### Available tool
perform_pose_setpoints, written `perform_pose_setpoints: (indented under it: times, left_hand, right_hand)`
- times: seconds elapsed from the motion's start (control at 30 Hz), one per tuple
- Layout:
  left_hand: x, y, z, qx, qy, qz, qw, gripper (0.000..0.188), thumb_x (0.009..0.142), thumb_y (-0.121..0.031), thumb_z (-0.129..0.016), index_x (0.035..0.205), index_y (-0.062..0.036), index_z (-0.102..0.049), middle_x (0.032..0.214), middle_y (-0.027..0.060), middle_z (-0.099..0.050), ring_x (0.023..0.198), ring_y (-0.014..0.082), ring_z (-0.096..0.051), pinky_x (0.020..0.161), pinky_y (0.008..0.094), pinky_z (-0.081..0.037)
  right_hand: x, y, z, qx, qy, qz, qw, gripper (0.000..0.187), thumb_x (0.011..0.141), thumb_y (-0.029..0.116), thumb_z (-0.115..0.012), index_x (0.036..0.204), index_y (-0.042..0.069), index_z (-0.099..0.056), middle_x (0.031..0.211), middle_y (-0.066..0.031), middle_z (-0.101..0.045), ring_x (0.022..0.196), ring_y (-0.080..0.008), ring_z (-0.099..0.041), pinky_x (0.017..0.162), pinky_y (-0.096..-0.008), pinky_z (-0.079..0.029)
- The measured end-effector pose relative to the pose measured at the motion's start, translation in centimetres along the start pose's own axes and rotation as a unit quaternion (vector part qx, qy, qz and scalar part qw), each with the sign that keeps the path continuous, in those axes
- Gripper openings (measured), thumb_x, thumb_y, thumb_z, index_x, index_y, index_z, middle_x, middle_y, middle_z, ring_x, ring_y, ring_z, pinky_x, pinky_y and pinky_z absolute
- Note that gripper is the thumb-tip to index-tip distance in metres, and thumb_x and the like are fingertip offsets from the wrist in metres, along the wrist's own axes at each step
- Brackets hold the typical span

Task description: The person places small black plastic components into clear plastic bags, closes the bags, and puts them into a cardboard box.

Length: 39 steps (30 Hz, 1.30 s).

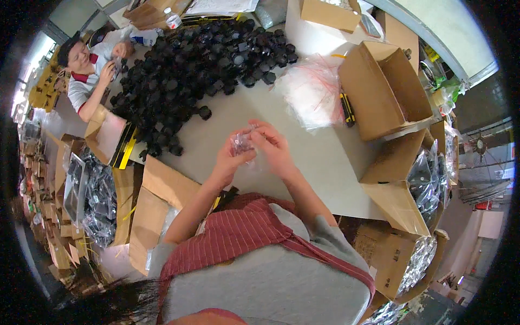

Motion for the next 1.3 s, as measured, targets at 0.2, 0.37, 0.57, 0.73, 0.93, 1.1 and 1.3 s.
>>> perform_pose_setpoints:
  times: [0.2,0.37,0.57,0.73,0.93,1.1,1.3]
  left_hand:
    - [-1.7,-0.4,2.1,0.012,-0.035,-0.028,0.999,0.050,0.083,-0.009,-0.076,0.127,-0.0054,-0.052,0.094,0.0012,-0.063,0.080,0.0106,-0.060,0.068,0.0265,-0.050]
    - [-2.6,-0.6,2.8,0.076,-0.065,-0.054,0.994,0.043,0.084,-0.008,-0.075,0.122,-0.0049,-0.055,0.090,0.0002,-0.062,0.076,0.0084,-0.057,0.064,0.0251,-0.048]
    - [-3.4,-1.1,5.5,0.078,-0.126,-0.065,0.987,0.020,0.087,-0.013,-0.071,0.104,-0.0041,-0.065,0.081,-0.0022,-0.059,0.071,0.0059,-0.053,0.062,0.0232,-0.045]
    - [-4.1,-2.4,6.2,0.100,-0.159,-0.082,0.979,0.018,0.087,-0.013,-0.069,0.102,-0.0044,-0.065,0.084,-0.0018,-0.061,0.076,0.0070,-0.055,0.066,0.0240,-0.046]
    - [-4.2,-5.7,4.5,0.341,-0.126,-0.257,0.895,0.037,0.085,-0.012,-0.070,0.120,-0.0050,-0.060,0.103,0.0043,-0.063,0.096,0.0130,-0.058,0.089,0.0298,-0.046]
    - [-3.8,-5.0,3.4,0.245,-0.017,-0.215,0.945,0.050,0.085,-0.010,-0.071,0.131,-0.0066,-0.054,0.105,0.0037,-0.063,0.097,0.0120,-0.058,0.089,0.0282,-0.046]
    - [-3.8,-4.4,3.5,0.141,-0.054,-0.106,0.983,0.044,0.086,-0.008,-0.071,0.127,-0.0052,-0.057,0.099,-0.0014,-0.062,0.085,0.0057,-0.056,0.075,0.0218,-0.046]
  right_hand:
    - [-0.1,1.6,-1.2,-0.045,-0.005,-0.063,0.997,0.027,0.092,0.011,-0.065,0.117,0.001,-0.062,0.113,-0.0047,-0.064,0.099,-0.0132,-0.062,0.089,-0.0288,-0.049]
    - [-0.8,1.2,-0.8,-0.106,0.101,-0.136,0.980,0.024,0.091,0.011,-0.065,0.113,0.003,-0.063,0.099,-0.0007,-0.065,0.087,-0.0093,-0.060,0.082,-0.0265,-0.049]
    - [-1.9,1.1,0.0,-0.102,0.072,-0.151,0.981,0.021,0.088,0.007,-0.065,0.108,0.002,-0.064,0.090,0.0008,-0.064,0.079,-0.0075,-0.058,0.074,-0.0261,-0.048]
    - [-1.7,0.7,1.5,-0.060,0.110,-0.161,0.979,0.031,0.084,0.005,-0.066,0.115,0.001,-0.064,0.096,-0.0004,-0.067,0.084,-0.0084,-0.061,0.077,-0.0261,-0.049]
    - [-1.7,2.7,0.0,-0.072,0.110,-0.183,0.974,0.048,0.082,0.003,-0.066,0.129,0.001,-0.056,0.100,-0.0048,-0.070,0.087,-0.0116,-0.065,0.079,-0.0267,-0.050]
    - [-1.1,2.8,0.2,-0.036,0.139,-0.178,0.973,0.056,0.082,0.001,-0.065,0.136,0.001,-0.051,0.104,-0.0079,-0.070,0.090,-0.0127,-0.066,0.080,-0.0275,-0.051]
    - [-0.6,3.0,0.9,-0.048,0.119,-0.152,0.980,0.059,0.081,0.001,-0.066,0.137,0.001,-0.049,0.109,-0.0100,-0.066,0.088,-0.0151,-0.065,0.076,-0.0293,-0.053]
Point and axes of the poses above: each hand's wrist, its own x-axis towards the middle knuckle, its own z-axis out of the back of the hand, y = z × x, the point moved 2 cm from there along x, towards the middle knuckle
